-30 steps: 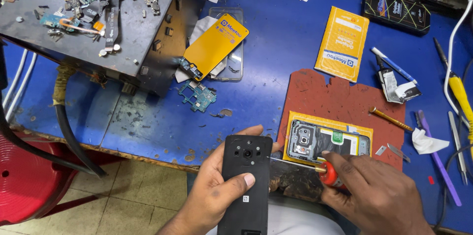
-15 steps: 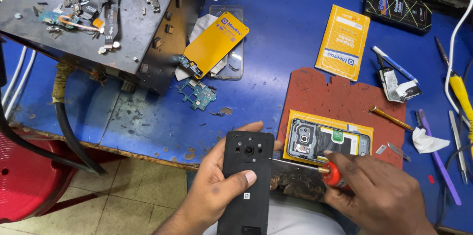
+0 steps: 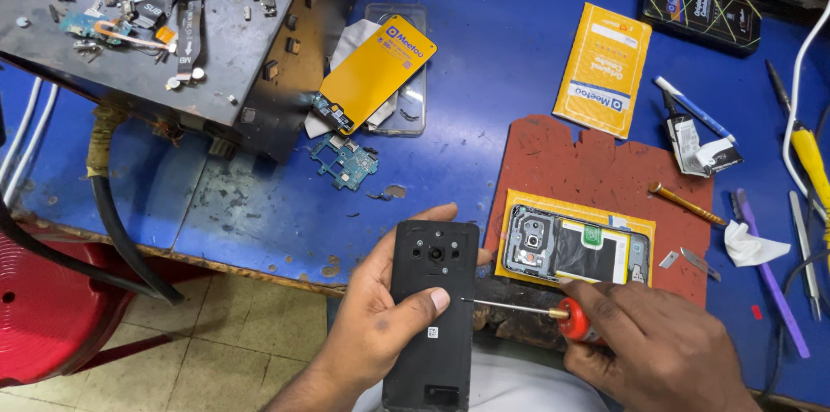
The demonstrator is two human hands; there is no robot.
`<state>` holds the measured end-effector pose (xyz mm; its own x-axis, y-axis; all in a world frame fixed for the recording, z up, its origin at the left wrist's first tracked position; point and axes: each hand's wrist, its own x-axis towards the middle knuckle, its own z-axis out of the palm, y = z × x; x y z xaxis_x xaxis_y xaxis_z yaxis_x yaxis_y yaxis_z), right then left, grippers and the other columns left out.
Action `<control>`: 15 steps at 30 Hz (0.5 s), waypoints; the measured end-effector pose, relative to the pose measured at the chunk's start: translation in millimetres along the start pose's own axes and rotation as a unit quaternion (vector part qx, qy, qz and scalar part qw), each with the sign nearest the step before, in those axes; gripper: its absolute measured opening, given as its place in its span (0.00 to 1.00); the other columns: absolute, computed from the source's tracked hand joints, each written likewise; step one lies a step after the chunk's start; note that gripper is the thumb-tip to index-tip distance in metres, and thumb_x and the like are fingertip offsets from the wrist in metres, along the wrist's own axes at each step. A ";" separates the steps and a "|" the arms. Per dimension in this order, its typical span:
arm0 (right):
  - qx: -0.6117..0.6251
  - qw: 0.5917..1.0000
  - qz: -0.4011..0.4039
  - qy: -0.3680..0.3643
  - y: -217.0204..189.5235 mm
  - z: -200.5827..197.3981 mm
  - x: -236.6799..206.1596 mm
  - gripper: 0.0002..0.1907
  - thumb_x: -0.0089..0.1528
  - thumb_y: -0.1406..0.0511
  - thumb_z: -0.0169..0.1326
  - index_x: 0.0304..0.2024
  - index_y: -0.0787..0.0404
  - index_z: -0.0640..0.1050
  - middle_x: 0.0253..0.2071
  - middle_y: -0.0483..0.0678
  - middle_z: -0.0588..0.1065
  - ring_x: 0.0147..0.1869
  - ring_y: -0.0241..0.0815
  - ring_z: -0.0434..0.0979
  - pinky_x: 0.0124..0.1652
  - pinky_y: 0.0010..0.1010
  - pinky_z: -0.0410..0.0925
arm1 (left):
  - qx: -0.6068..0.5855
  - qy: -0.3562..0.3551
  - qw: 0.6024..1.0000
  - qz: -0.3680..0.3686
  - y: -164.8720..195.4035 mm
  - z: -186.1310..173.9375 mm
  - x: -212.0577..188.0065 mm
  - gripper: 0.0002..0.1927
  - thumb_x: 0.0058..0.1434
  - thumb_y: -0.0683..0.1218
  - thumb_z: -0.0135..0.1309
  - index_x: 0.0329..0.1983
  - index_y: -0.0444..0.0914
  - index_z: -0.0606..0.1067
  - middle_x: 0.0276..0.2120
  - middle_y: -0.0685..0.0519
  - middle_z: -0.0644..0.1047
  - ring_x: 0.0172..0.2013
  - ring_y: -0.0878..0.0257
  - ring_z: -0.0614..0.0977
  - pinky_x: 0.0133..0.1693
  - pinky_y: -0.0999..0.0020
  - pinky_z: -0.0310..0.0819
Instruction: The person works on a disassembled smartphone at a repair bench. They peel old adhesive from the phone body, use a screwdriver on the removed back cover, then align and press a new orange back cover onto the phone body and press along its edges to seat it.
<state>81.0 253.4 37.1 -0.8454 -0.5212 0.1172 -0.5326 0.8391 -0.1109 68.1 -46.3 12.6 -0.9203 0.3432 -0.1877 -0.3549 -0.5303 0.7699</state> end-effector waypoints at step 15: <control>0.003 1.000 0.005 -0.016 -2.7 4.9 -6.4 0.29 0.43 0.61 0.68 0.49 0.56 0.83 0.22 0.43 0.73 0.27 0.38 0.78 0.30 0.38 0.72 | -0.011 0.018 0.999 0.029 0.7 -4.4 5.3 0.40 0.57 0.35 0.49 0.75 0.33 0.57 0.54 0.41 0.80 0.44 0.63 0.84 0.47 0.66 0.82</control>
<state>87.6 253.7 31.8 -0.8513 -0.5179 0.0840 -0.5246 0.8431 -0.1183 62.3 -48.2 9.4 -0.9447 0.2837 -0.1644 -0.3035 -0.5664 0.7662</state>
